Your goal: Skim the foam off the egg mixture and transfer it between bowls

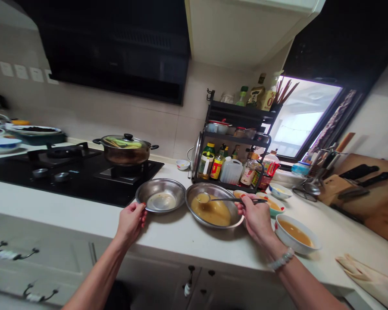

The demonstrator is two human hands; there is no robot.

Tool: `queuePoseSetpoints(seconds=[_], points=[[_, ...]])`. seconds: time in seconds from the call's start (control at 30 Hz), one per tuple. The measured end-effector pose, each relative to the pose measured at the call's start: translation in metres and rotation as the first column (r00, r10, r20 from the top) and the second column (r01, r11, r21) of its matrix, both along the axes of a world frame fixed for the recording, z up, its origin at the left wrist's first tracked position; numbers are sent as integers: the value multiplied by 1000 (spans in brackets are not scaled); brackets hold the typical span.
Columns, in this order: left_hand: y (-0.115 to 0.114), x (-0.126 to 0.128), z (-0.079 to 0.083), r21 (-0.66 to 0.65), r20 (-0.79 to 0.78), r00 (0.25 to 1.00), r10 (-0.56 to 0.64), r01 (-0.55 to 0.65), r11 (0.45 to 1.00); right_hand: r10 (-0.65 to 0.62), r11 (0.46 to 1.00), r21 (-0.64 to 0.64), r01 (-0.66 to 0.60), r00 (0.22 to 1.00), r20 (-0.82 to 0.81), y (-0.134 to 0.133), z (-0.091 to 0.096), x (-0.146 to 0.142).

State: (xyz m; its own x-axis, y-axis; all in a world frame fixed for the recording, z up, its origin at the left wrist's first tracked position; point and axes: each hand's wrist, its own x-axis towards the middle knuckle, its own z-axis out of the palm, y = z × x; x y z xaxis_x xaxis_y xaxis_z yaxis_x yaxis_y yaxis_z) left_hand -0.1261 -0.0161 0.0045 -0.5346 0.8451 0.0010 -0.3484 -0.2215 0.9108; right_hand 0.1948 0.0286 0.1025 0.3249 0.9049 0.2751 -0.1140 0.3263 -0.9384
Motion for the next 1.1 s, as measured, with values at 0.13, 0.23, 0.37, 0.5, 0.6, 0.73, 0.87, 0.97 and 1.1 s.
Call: queuePoseSetpoints(seconds=[0.13, 0.23, 0.37, 0.5, 0.6, 0.73, 0.87, 0.97, 1.1], points=[[0, 0, 0, 4, -3, 1000, -2, 2, 1000, 30, 999, 45, -30, 1000, 6, 0, 16, -12], [1, 0, 0, 3, -1, 1000, 1, -1, 1000, 78, 994, 79, -79, 997, 8, 1, 25, -30], [2, 0, -1, 12, 3, 1000, 3, -3, 1000, 118, 990, 73, -124, 990, 81, 6, 23, -61], [2, 0, -1, 19, 0, 1000, 10, -10, 1000, 156, 976, 99, -194, 941, 300, 1, 7, -86], [2, 0, 0, 20, 1, 1000, 17, -17, 1000, 185, 927, 195, -320, 844, 503, -9, -2, -90], [1, 0, 0, 16, 5, 1000, 18, -18, 1000, 14, 773, 452, -444, 725, 688, -14, -4, -71], [1, 0, -1, 10, 9, 1000, 10, -10, 1000, -125, 820, 485, -304, 732, 670, -1, -9, -35], [1, 0, -1, 21, 20, 1000, 6, -6, 1000, -147, 899, 400, -178, 738, 658, 6, -20, -13], [1, -1, -1, 10, 24, 1000, 2, -2, 1000, -44, 964, 233, -131, 782, 622, 4, -35, -3]])
